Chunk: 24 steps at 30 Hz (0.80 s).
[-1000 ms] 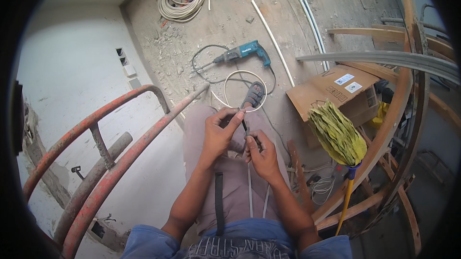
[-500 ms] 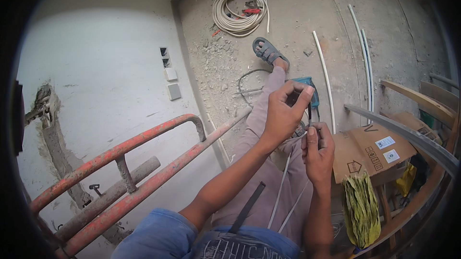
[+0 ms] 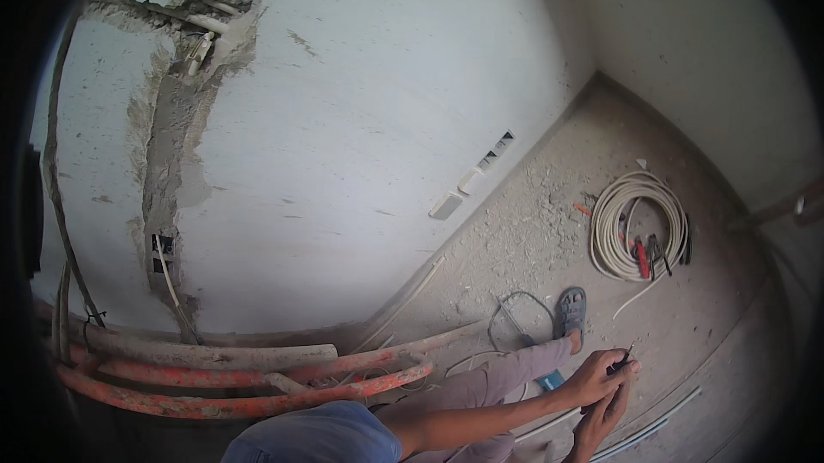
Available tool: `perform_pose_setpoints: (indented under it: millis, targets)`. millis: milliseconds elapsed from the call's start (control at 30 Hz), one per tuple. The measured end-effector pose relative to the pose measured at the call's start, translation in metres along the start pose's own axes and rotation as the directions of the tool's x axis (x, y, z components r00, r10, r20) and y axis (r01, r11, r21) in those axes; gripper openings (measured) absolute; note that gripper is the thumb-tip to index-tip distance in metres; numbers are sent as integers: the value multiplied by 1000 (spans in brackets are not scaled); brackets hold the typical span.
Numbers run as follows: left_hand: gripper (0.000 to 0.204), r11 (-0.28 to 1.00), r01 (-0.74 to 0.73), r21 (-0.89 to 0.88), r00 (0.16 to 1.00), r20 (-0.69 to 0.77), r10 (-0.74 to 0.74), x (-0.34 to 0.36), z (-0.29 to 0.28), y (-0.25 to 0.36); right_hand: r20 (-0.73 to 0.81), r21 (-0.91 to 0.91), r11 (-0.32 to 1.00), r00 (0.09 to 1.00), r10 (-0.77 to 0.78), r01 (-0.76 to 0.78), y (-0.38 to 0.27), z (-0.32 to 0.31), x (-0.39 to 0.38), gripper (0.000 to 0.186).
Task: The person prepares electrical wiring in a ceiling gap by using a utility knife to strip insulation and pliers to bend the wires.
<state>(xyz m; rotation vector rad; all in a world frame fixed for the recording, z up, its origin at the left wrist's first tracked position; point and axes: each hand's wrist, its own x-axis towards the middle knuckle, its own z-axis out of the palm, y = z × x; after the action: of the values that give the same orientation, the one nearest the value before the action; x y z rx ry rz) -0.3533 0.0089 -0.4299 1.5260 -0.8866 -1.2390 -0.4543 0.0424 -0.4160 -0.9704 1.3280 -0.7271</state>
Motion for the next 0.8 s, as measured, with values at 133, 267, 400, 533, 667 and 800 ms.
perform_pose_setpoints:
  millis: [133, 267, 400, 533, 667, 800]
  targets:
    - [35, 975, -77, -208, 985, -168, 42, 77, -44, 55, 229, -113, 958, 945, -234, 265, -94, 55, 91, 31]
    - [45, 894, -123, -430, 942, -333, -30, 125, -108, 107, 516, -270, 938, 855, -49, 217, -172, 91, 135, 34]
    - [44, 868, -338, -364, 777, -628, 39, 150, -201, 168, 611, -323, 901, 790, -36, 291, -217, 137, 155, 33]
    - [39, 786, -595, -168, 373, -924, 84, 128, -306, 232, 702, -272, 904, 711, -49, 331, -262, 186, 148, 30]
    - [38, 677, -735, 39, 77, -987, 140, 83, -386, 312, 821, -248, 842, 565, -80, 479, -340, 248, 133, 25]
    - [49, 668, -733, 129, 30, -975, 221, 58, -430, 371, 917, -79, 666, 317, -243, 741, -431, 316, 122, 23]
